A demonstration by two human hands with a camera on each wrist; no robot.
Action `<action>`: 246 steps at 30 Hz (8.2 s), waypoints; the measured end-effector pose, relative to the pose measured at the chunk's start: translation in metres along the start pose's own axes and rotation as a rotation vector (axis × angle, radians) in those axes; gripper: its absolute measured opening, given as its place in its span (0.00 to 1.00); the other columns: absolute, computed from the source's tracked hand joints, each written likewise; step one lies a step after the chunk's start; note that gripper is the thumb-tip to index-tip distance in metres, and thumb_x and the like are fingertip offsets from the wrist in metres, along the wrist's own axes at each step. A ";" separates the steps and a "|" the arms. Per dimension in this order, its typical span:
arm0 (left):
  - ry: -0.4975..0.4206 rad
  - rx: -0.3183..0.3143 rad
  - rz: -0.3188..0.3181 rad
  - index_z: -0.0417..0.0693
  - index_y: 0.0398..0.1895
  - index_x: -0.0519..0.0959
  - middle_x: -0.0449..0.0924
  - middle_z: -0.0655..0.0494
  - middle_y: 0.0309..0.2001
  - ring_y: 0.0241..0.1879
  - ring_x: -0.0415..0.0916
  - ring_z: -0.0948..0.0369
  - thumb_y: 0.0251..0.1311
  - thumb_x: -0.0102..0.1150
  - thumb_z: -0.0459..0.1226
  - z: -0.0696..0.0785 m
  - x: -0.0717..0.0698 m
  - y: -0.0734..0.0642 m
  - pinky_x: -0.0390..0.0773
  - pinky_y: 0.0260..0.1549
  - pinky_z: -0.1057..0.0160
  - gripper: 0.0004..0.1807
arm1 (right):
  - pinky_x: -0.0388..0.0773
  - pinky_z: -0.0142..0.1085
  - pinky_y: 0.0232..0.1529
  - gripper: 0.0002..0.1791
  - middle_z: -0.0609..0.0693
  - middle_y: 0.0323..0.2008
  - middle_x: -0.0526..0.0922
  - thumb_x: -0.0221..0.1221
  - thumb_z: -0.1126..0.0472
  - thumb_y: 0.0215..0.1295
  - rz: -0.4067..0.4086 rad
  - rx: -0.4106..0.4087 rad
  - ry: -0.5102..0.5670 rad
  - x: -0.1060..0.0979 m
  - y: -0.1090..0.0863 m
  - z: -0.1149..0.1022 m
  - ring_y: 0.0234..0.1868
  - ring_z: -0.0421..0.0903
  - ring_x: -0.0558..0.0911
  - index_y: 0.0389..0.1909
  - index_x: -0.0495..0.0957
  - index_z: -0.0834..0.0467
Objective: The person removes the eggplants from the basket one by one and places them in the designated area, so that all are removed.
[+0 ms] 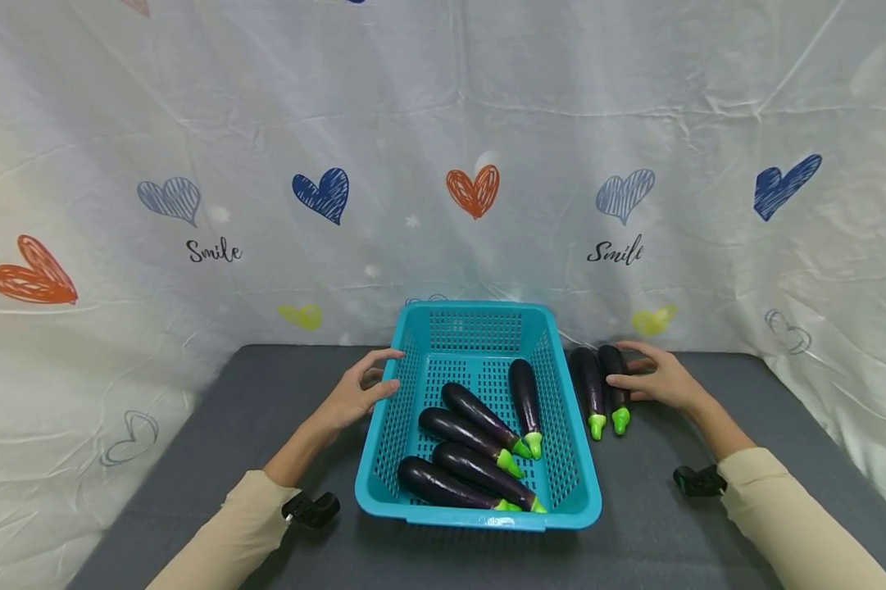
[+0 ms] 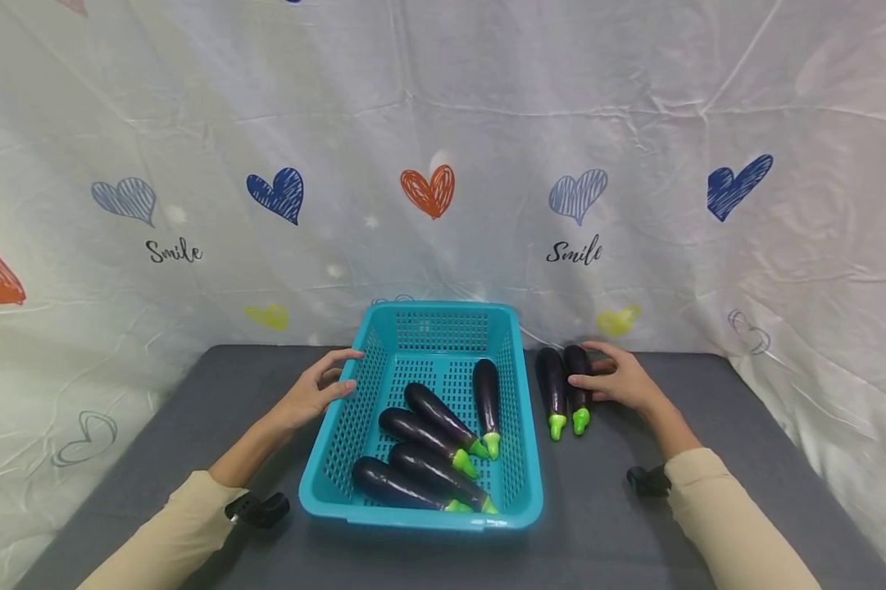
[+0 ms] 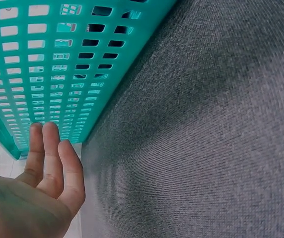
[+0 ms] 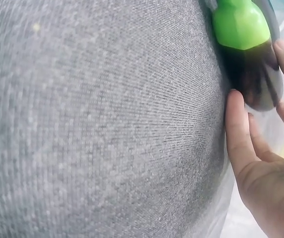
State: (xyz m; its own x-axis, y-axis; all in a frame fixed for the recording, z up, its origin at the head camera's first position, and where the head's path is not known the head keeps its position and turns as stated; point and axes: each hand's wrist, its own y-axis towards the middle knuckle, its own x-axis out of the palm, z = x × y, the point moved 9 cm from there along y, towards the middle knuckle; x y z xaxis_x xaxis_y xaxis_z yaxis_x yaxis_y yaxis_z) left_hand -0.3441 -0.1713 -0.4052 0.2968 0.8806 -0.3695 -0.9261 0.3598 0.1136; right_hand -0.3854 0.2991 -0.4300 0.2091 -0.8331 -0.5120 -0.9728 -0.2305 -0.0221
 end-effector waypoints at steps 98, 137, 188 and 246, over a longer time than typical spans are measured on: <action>0.000 0.014 -0.022 0.51 0.71 0.72 0.55 0.41 0.76 0.72 0.55 0.37 0.75 0.57 0.41 0.007 0.001 -0.004 0.75 0.50 0.40 0.24 | 0.78 0.53 0.52 0.24 0.70 0.64 0.71 0.62 0.63 0.73 -0.129 -0.380 0.320 0.085 0.054 -0.224 0.58 0.62 0.77 0.66 0.72 0.66; 0.010 -0.001 0.000 0.49 0.69 0.74 0.62 0.39 0.72 0.68 0.62 0.36 0.75 0.57 0.40 0.007 0.002 -0.002 0.76 0.48 0.42 0.22 | 0.72 0.53 0.60 0.31 0.69 0.66 0.69 0.67 0.66 0.68 -0.260 -0.168 0.423 0.188 0.085 -0.187 0.61 0.58 0.76 0.70 0.70 0.66; 0.003 0.001 -0.003 0.49 0.69 0.73 0.62 0.37 0.71 0.65 0.65 0.37 0.75 0.58 0.41 0.004 0.002 -0.002 0.77 0.44 0.44 0.22 | 0.74 0.51 0.57 0.25 0.61 0.58 0.78 0.72 0.63 0.62 0.190 0.005 0.388 0.196 0.080 -0.126 0.59 0.57 0.76 0.59 0.80 0.65; 0.032 -0.005 0.016 0.52 0.71 0.72 0.62 0.41 0.72 0.65 0.64 0.39 0.75 0.57 0.41 0.008 0.003 -0.004 0.76 0.42 0.46 0.23 | 0.76 0.58 0.53 0.30 0.66 0.66 0.70 0.69 0.63 0.66 -0.093 0.057 0.243 0.204 0.079 -0.139 0.58 0.62 0.77 0.69 0.74 0.56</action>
State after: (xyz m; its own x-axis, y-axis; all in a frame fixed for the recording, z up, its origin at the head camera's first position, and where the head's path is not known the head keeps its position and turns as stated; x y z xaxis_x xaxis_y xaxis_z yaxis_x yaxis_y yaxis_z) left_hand -0.3377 -0.1673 -0.3997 0.2743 0.8758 -0.3971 -0.9317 0.3442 0.1156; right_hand -0.4060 0.0415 -0.4170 0.3085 -0.9076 -0.2847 -0.9510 -0.2885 -0.1111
